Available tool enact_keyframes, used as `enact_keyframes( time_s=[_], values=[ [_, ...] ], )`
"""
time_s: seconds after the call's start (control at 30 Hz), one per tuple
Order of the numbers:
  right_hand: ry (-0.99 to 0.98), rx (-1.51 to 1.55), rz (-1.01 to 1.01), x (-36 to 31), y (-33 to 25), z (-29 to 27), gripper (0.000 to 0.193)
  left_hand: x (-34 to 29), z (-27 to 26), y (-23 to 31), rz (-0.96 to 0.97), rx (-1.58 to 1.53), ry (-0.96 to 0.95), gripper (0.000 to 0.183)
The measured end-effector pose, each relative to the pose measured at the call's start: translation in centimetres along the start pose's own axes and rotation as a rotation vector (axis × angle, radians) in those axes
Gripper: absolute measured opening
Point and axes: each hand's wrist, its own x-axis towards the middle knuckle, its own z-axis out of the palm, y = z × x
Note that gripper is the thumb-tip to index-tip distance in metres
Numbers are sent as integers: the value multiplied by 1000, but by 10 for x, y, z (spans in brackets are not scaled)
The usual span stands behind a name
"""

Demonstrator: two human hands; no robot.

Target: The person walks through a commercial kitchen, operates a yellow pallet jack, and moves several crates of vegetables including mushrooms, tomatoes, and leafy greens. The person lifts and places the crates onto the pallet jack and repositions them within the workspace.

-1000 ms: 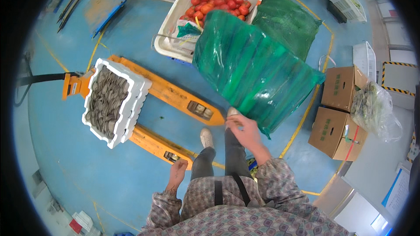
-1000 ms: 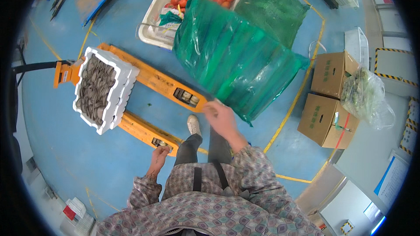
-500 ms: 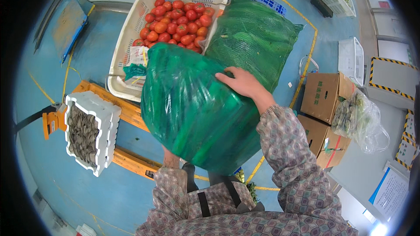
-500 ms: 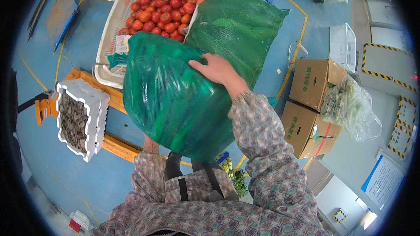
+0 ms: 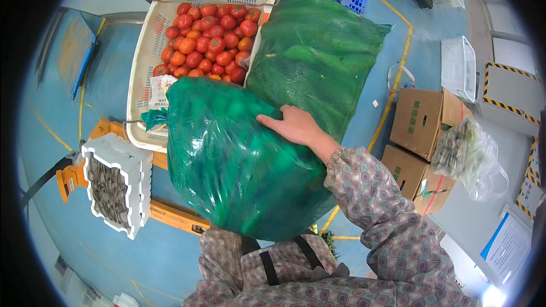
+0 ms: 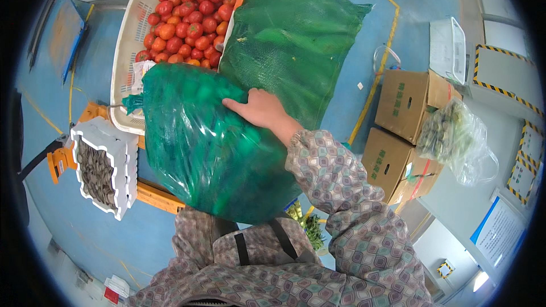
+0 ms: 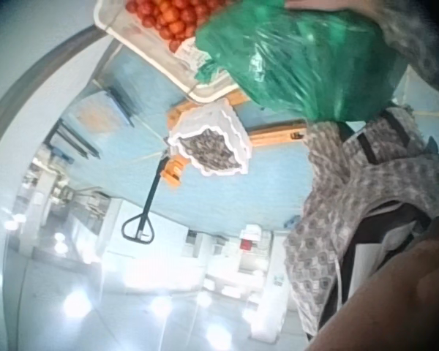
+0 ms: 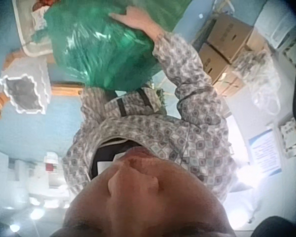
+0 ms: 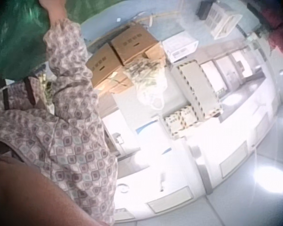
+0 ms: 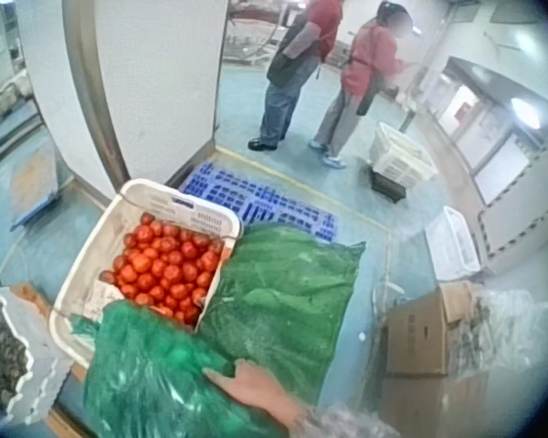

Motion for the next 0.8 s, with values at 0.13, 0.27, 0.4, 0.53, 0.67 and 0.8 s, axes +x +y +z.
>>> enact_keyframes(
  time_s=[0.13,0.27,0.4,0.53,0.67,0.8],
  values=[
    [-37,107,7,-21,-2,-25,97,-26,8,4,-29,42,-21,61],
    [93,281,-12,-65,15,-59,85,-60,30,21,-47,89,-114,60],
    [270,605,-111,-97,73,-95,63,-80,95,52,-50,133,-351,60],
    [193,1071,67,-89,132,-127,62,-59,212,84,-20,182,-583,60],
    [270,1145,146,-91,159,-119,66,-47,275,90,228,567,-396,65],
    [596,866,66,-103,169,-89,86,-80,248,35,561,1177,-405,88]
  ],
)
